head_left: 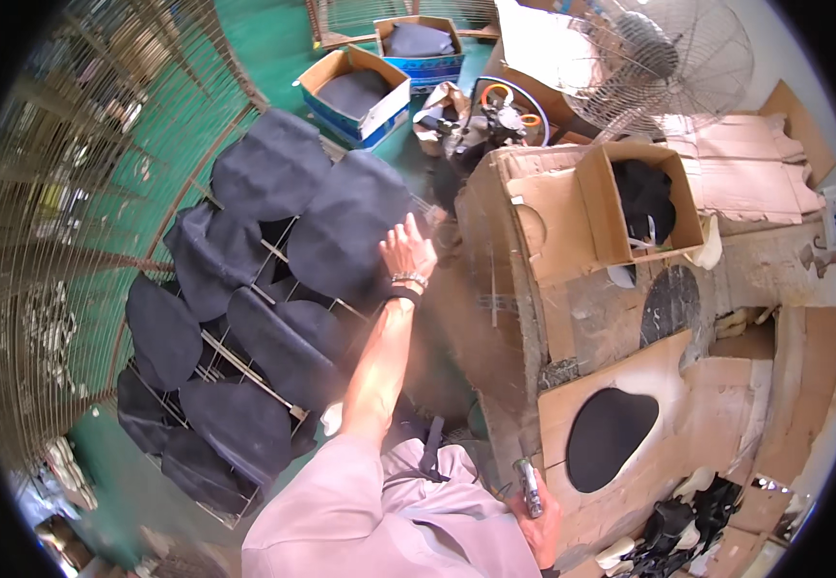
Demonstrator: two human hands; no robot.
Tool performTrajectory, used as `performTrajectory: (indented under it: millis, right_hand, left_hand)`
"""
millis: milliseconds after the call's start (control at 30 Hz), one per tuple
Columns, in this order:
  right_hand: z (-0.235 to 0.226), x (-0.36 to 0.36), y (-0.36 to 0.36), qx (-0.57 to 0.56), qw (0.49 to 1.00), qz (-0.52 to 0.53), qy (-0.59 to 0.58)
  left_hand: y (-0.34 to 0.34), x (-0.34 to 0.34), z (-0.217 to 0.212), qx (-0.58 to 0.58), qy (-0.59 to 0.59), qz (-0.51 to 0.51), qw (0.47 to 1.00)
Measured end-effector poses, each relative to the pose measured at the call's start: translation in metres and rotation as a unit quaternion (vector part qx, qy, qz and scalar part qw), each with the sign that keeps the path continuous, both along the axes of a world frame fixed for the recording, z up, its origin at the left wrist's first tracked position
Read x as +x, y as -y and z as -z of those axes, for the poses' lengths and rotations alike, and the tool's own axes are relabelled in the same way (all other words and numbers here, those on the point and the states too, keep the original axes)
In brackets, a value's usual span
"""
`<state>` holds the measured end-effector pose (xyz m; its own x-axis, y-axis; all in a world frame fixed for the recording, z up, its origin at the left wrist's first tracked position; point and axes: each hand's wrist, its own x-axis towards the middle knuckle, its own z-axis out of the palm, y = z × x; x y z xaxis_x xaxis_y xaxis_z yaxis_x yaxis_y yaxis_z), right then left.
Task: The person repeatedly picks up black plastic parts from a wire rack and sprays them with a handheld spray gun. The person places the sprayed parts onto a cardboard sheet on a table. The person also handles white plastic parts, placing them on the table.
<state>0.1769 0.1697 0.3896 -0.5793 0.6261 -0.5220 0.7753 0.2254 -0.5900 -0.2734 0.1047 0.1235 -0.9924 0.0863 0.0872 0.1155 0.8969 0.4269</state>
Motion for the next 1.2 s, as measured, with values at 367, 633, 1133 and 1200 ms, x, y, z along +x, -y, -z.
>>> performTrajectory:
  millis: [367, 633, 1133, 1200]
  right_hand:
    - [-0.003, -0.028, -0.014, -0.032, 0.995, -0.097, 0.009]
    - [-0.001, -0.038, -0.018, -0.011, 0.984, -0.179, -0.002]
    - [0.010, -0.027, -0.014, -0.006, 0.986, -0.169, 0.001]
    - [0.005, -0.032, -0.010, -0.010, 0.986, -0.169, 0.004]
  left_hand:
    - [0.061, 0.069, -0.085, 0.299, -0.014, -0.105, 0.948]
    - [0.209, 0.089, -0.041, -0.010, 0.080, -0.186, 0.979]
    - [0.267, 0.063, 0.027, -0.158, 0.043, -0.290, 0.943]
    - [0.269, 0.057, 0.021, -0.146, 0.022, -0.287, 0.947]
